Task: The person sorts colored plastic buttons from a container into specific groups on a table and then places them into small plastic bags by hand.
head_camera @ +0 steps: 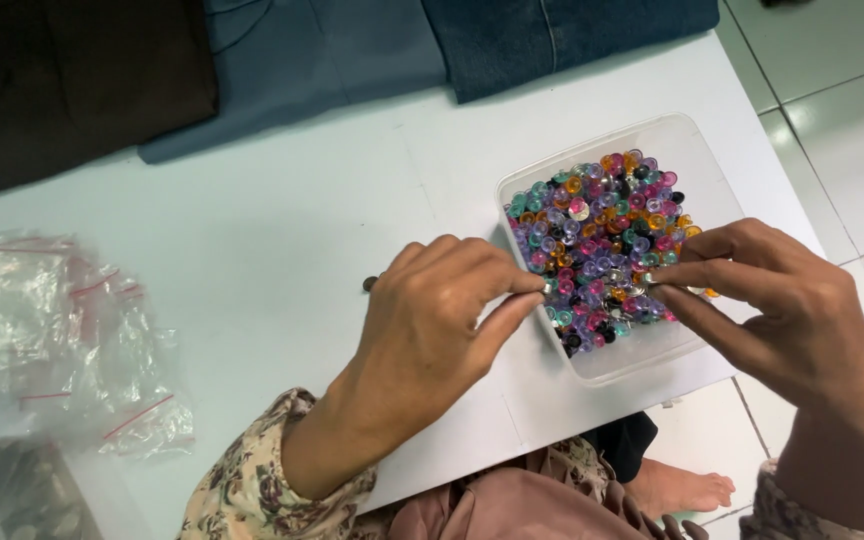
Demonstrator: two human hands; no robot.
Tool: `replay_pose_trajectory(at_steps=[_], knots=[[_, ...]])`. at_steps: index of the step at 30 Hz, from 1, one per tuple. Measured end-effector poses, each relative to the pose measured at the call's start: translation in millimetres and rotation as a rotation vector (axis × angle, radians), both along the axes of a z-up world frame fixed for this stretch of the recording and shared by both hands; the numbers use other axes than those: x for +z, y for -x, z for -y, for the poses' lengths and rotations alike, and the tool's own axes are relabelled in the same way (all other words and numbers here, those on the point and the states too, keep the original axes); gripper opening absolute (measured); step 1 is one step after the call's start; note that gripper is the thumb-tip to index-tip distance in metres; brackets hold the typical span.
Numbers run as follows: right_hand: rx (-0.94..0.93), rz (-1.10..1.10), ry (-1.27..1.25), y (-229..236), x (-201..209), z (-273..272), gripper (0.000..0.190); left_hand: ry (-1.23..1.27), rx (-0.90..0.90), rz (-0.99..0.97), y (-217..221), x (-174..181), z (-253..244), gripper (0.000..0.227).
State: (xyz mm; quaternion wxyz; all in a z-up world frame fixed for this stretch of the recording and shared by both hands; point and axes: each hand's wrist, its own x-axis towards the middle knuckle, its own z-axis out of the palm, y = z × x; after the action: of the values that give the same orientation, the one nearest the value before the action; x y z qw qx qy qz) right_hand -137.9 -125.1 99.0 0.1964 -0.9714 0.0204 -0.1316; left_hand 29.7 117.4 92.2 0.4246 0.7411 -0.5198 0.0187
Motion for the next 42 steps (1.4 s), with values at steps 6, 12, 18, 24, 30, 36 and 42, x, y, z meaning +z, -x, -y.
replay_pose_trajectory(at_steps=[6,12,18,24,30,36,42], knots=[[0.168,0.176,-0.071,-22,10,-81,0.018,-0.133,0.143,-0.098,-4,8,-61,0.006],[0.291,0.216,-0.088,-51,-37,-151,0.011,-0.329,0.27,-0.227,4,-44,-110,0.008],[0.02,0.03,-0.044,-69,-94,-156,0.005,-0.376,0.306,-0.284,8,-76,-111,0.012],[-0.028,-0.032,-0.092,-73,-93,-162,0.009,-0.343,0.373,-0.204,5,-80,-103,0.016],[-0.049,-0.048,-0.108,-69,-96,-155,0.009,-0.357,0.405,-0.24,-1,-82,-112,0.016],[0.059,0.017,-0.216,-47,-75,-162,0.008,-0.287,0.392,-0.241,-1,-72,-112,0.015],[0.066,0.11,-0.24,-28,-26,-127,0.01,-0.14,0.23,-0.161,4,-38,-83,0.014]])
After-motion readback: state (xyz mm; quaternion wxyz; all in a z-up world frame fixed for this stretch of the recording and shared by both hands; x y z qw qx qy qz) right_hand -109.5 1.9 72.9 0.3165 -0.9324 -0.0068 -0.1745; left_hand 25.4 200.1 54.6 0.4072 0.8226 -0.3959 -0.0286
